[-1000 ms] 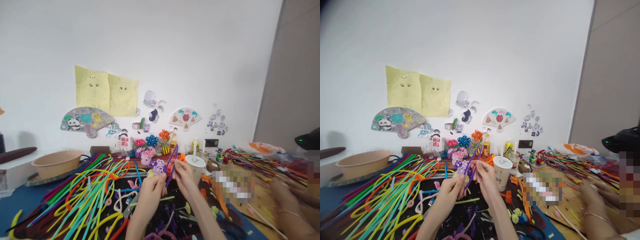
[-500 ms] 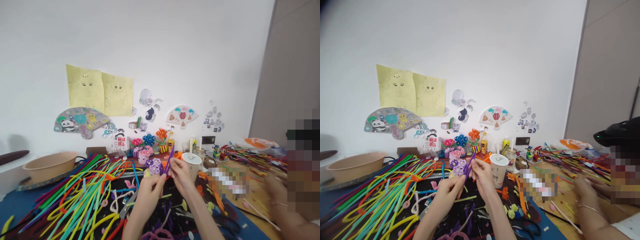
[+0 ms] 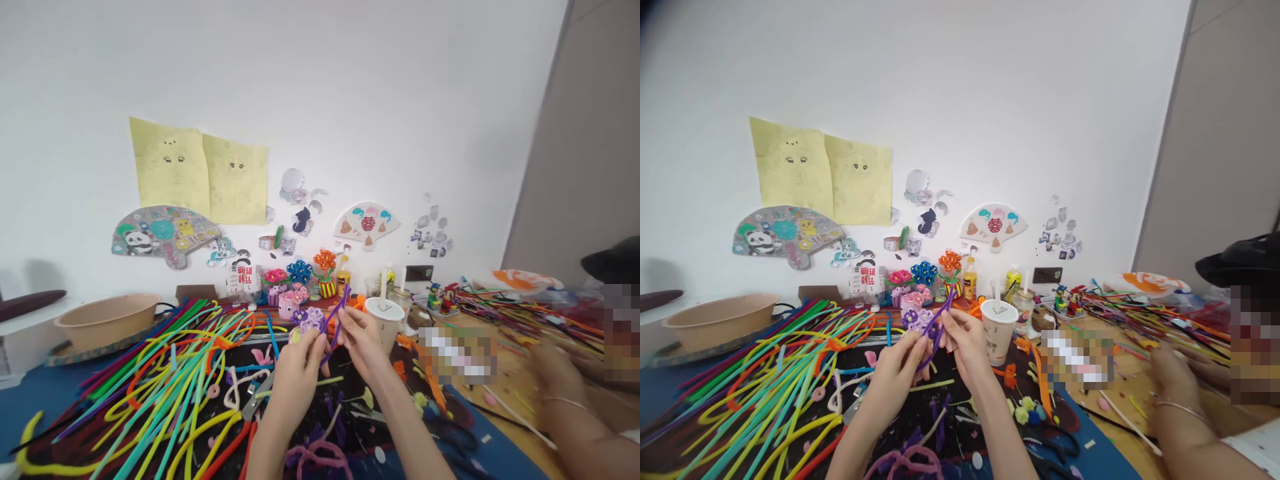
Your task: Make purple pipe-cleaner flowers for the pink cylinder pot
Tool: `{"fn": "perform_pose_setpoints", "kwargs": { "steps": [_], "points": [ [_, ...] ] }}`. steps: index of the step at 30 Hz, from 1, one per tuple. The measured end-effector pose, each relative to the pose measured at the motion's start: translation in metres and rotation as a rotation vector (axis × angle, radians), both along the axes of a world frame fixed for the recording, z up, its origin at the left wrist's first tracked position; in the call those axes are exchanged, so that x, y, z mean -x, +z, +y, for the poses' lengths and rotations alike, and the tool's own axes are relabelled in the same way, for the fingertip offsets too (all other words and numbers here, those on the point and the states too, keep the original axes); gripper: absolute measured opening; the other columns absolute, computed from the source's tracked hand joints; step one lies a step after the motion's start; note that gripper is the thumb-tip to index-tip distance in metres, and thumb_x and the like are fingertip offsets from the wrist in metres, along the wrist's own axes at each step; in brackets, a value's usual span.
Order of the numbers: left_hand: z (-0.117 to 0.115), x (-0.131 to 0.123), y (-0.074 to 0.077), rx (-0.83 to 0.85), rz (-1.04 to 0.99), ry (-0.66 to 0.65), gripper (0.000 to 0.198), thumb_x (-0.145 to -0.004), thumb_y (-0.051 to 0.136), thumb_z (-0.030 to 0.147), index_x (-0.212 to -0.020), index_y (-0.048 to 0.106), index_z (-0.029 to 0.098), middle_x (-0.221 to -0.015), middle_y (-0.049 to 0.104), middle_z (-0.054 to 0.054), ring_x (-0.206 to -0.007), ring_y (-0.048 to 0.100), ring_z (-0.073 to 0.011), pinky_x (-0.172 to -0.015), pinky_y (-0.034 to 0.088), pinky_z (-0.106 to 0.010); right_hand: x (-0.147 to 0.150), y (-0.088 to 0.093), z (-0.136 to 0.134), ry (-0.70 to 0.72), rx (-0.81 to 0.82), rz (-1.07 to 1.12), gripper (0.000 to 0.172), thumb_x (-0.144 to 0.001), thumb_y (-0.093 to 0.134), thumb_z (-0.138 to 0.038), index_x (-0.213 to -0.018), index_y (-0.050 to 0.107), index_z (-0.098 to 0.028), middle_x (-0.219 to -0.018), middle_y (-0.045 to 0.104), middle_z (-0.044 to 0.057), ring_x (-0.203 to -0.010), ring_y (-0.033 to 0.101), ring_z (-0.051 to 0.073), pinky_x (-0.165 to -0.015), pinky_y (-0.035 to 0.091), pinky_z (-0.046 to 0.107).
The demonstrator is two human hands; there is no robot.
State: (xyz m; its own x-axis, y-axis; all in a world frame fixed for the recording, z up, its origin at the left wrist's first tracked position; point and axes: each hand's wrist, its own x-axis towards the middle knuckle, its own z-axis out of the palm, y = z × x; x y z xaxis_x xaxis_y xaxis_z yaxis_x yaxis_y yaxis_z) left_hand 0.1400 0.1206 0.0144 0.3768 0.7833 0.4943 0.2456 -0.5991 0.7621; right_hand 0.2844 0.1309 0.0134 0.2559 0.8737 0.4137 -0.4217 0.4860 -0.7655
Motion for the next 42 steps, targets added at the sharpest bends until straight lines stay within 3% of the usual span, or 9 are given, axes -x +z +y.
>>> {"fn": "perform_pose_setpoints", "kwargs": {
  "steps": [3, 9, 20, 24, 29, 32, 36, 38, 42],
  "points": [
    [-0.001, 0.001, 0.001, -0.037, -0.02, 0.093, 0.034, -0.095, 0.035, 0.044, -0.073, 0.051, 0.022, -0.062, 0.054, 0.002, -0.06, 0.049, -0.016, -0.063, 0.032, -0.027, -0.003, 0.0, 0.001, -0.043, -0.006, 0.044, 0.027, -0.064, 0.085, -0.039, -0.069, 0.072, -0.015, -0.05, 0.059, -0.003, -0.039, 0.045, 0.004, -0.037, 0.029, 0.016],
    [-0.005, 0.006, 0.01, -0.173, -0.127, 0.278, 0.032, -0.094, 0.038, 0.04, -0.071, 0.05, 0.021, -0.075, 0.052, 0.0, -0.071, 0.05, -0.016, -0.069, 0.033, -0.027, -0.007, 0.0, 0.002, -0.071, -0.014, 0.084, 0.028, -0.066, 0.083, -0.039, -0.082, 0.075, -0.017, -0.065, 0.065, 0.0, -0.048, 0.053, 0.007, -0.041, 0.036, 0.017],
    [0.004, -0.006, -0.004, 0.039, -0.076, 0.036, 0.042, -0.094, 0.031, 0.051, -0.069, 0.047, 0.022, -0.058, 0.052, 0.003, -0.05, 0.047, -0.0141, -0.056, 0.035, -0.026, 0.004, 0.003, -0.003, 0.041, -0.018, 0.011, 0.032, -0.061, 0.087, -0.039, -0.08, 0.076, -0.015, -0.058, 0.062, 0.0, -0.05, 0.05, 0.006, -0.047, 0.039, 0.016],
    [0.003, -0.005, -0.002, 0.017, -0.046, 0.077, 0.039, -0.093, 0.034, 0.049, -0.067, 0.045, 0.022, -0.061, 0.051, 0.001, -0.059, 0.048, -0.0157, -0.06, 0.033, -0.027, -0.001, 0.002, -0.002, -0.004, -0.016, 0.014, 0.036, -0.063, 0.084, -0.044, -0.082, 0.076, -0.015, -0.054, 0.06, 0.0, -0.046, 0.046, 0.006, -0.044, 0.036, 0.018],
    [0.0, -0.003, -0.001, 0.031, 0.042, 0.042, 0.041, -0.095, 0.03, 0.047, -0.065, 0.045, 0.023, -0.051, 0.051, 0.002, -0.05, 0.049, -0.016, -0.057, 0.035, -0.027, -0.006, 0.001, 0.001, -0.143, -0.033, 0.016, 0.034, -0.067, 0.081, -0.047, -0.078, 0.076, -0.016, -0.046, 0.054, -0.003, -0.041, 0.041, 0.006, -0.04, 0.027, 0.019],
    [-0.001, -0.003, -0.001, -0.052, 0.153, 0.172, 0.034, -0.095, 0.032, 0.041, -0.082, 0.056, 0.021, -0.062, 0.062, -0.002, -0.06, 0.058, -0.0206, -0.059, 0.035, -0.029, -0.005, 0.001, 0.001, -0.197, -0.049, -0.026, 0.031, -0.07, 0.079, -0.046, -0.075, 0.076, -0.016, -0.044, 0.053, -0.004, -0.039, 0.04, 0.006, -0.039, 0.025, 0.019],
    [-0.002, -0.011, -0.006, -0.413, 0.367, 0.426, 0.037, -0.098, 0.029, 0.034, -0.117, 0.057, 0.018, -0.091, 0.072, -0.011, -0.085, 0.066, -0.026, -0.07, 0.043, -0.033, 0.001, 0.002, -0.003, -0.198, -0.071, -0.129, 0.026, -0.072, 0.079, -0.042, -0.076, 0.077, -0.016, -0.046, 0.055, -0.003, -0.037, 0.041, 0.006, -0.039, 0.028, 0.02],
    [-0.004, -0.015, -0.007, -0.479, 0.349, 0.414, 0.04, -0.098, 0.026, 0.032, -0.115, 0.059, 0.017, -0.091, 0.072, -0.011, -0.082, 0.068, -0.0247, -0.069, 0.044, -0.032, 0.005, 0.003, -0.006, -0.184, -0.085, -0.174, 0.024, -0.072, 0.079, -0.041, -0.076, 0.077, -0.017, -0.049, 0.056, -0.003, -0.037, 0.042, 0.006, -0.039, 0.029, 0.02],
    [-0.011, -0.021, -0.005, -0.269, 0.082, 0.298, 0.037, -0.098, 0.028, 0.037, -0.11, 0.06, 0.021, -0.087, 0.071, -0.006, -0.073, 0.067, -0.0207, -0.063, 0.045, -0.029, 0.01, 0.006, -0.012, -0.165, -0.116, -0.235, 0.02, -0.072, 0.079, -0.039, -0.073, 0.077, -0.019, -0.058, 0.054, -0.003, -0.04, 0.041, 0.005, -0.038, 0.028, 0.02]
  ]
}}
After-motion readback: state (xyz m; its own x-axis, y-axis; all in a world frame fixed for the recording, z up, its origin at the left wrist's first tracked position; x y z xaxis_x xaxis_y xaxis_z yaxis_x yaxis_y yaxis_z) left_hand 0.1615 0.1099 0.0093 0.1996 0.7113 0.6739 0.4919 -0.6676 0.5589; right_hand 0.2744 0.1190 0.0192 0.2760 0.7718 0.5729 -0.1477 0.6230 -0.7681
